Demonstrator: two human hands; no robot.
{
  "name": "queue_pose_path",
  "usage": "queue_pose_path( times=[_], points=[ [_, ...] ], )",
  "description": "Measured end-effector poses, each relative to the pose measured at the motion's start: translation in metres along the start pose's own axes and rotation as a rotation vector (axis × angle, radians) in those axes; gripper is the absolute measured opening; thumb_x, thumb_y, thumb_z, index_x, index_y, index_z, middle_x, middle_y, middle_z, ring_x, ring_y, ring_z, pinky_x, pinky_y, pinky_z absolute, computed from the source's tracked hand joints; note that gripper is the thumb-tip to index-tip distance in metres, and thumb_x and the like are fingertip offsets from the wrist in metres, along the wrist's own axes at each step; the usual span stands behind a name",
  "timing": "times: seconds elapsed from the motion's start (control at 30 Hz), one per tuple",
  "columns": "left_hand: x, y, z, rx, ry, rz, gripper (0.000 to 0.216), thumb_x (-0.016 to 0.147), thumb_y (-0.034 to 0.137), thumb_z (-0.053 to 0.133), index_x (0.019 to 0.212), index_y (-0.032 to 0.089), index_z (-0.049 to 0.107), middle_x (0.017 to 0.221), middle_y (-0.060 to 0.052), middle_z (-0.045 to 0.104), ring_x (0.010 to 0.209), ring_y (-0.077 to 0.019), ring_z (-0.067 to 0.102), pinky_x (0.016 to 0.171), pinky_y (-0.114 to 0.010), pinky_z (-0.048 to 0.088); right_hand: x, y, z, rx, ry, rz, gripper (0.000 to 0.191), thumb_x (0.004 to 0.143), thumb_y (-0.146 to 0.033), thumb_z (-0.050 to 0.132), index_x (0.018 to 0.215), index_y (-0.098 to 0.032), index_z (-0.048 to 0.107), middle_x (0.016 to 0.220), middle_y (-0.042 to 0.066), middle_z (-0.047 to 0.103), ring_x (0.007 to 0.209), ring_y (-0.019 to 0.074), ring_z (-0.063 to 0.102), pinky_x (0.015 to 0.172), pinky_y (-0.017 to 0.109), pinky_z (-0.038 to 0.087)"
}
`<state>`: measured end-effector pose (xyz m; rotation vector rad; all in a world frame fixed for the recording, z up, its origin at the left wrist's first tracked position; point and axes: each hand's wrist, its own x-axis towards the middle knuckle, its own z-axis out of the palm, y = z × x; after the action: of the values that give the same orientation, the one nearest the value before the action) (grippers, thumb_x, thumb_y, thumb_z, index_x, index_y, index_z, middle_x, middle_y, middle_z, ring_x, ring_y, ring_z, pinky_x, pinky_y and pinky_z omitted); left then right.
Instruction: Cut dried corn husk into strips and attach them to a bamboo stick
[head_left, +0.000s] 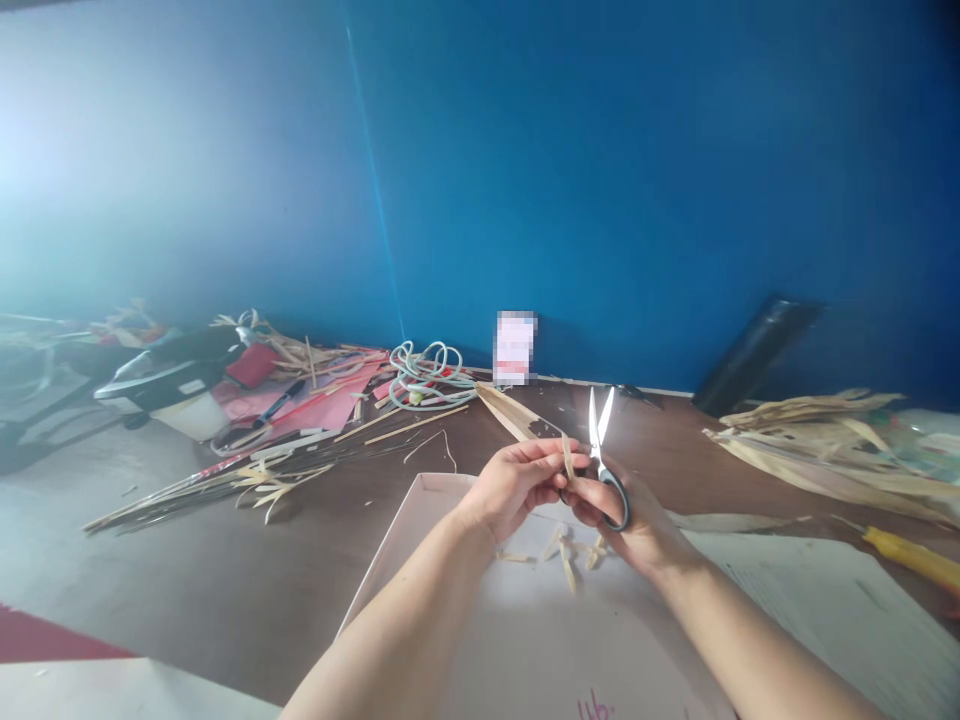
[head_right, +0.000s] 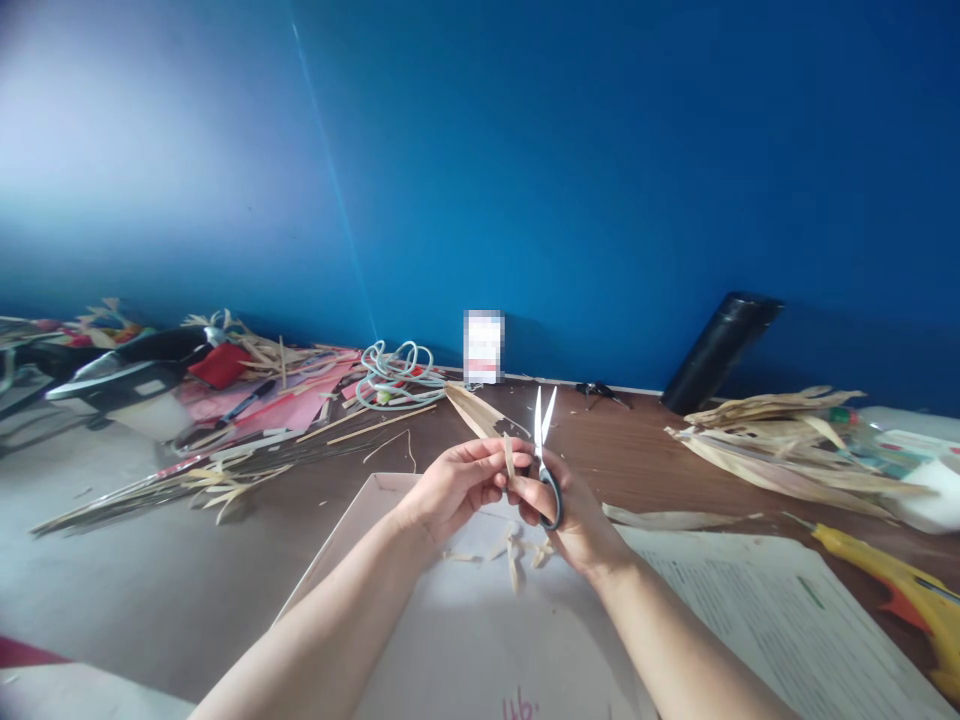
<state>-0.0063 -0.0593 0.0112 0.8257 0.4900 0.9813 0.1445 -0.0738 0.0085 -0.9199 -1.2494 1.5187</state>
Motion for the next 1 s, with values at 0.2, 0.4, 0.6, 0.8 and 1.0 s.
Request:
queue_pose_path(
  times=[0.2, 0.4, 0.6, 0.8, 1.0],
  points=[
    [-0.003, 0.003, 0.004, 0.016, -0.011, 0.013, 0.033, 0.071, 0.026, 0.070, 0.099, 0.010, 0.066, 0.093, -0.010, 0.063, 0.064, -0.0059, 0.049, 0.061, -0.020, 0.041, 0.002, 0.004, -0.004, 0.075, -0.039, 0.024, 0.011, 0.074, -0.027, 0.066, 0.077, -0.018, 0.060, 0.073, 0.000, 0.050, 0.064, 0.0106, 0.045, 0.048, 0.021, 0.031],
    [0.001, 0.001, -0.001, 0.062, 0.043, 0.077, 0.026, 0.071, 0.033, 0.069, 0.082, 0.009, 0.064, 0.077, -0.006, 0.060, 0.058, -0.0084, 0.053, 0.058, -0.023, 0.040, -0.001, -0.001, -0.002, -0.072, -0.002, 0.029, 0.020, 0.078, -0.032, 0.063, 0.092, -0.019, 0.061, 0.069, 0.000, 0.053, 0.063, 0.0115, 0.049, 0.048, 0.020, 0.033],
    [0.005, 0.003, -0.006, 0.189, 0.280, 0.158, 0.029, 0.070, 0.037, 0.069, 0.077, 0.009, 0.062, 0.068, -0.004, 0.058, 0.056, -0.0055, 0.047, 0.052, -0.017, 0.034, -0.007, -0.006, 0.001, -0.366, 0.025, 0.047, 0.042, 0.077, -0.040, 0.063, 0.112, -0.018, 0.061, 0.069, 0.002, 0.062, 0.062, 0.0140, 0.057, 0.055, 0.023, 0.045],
    [0.005, 0.007, -0.003, 0.288, 0.395, 0.176, 0.027, 0.069, 0.036, 0.068, 0.071, 0.010, 0.061, 0.059, -0.001, 0.055, 0.051, -0.0052, 0.044, 0.048, -0.016, 0.033, -0.006, -0.006, 0.001, -0.432, 0.021, 0.057, 0.046, 0.075, -0.044, 0.065, 0.112, -0.017, 0.065, 0.062, 0.000, 0.059, 0.057, 0.0129, 0.055, 0.054, 0.024, 0.048],
    [0.005, 0.008, -0.001, 0.287, 0.381, 0.195, 0.026, 0.068, 0.035, 0.067, 0.068, 0.011, 0.060, 0.058, -0.001, 0.054, 0.049, -0.0053, 0.042, 0.046, -0.017, 0.032, -0.006, -0.006, 0.001, -0.436, -0.028, 0.075, 0.046, 0.073, -0.042, 0.067, 0.111, -0.016, 0.066, 0.060, -0.001, 0.058, 0.054, 0.0124, 0.054, 0.051, 0.022, 0.046]
  ],
)
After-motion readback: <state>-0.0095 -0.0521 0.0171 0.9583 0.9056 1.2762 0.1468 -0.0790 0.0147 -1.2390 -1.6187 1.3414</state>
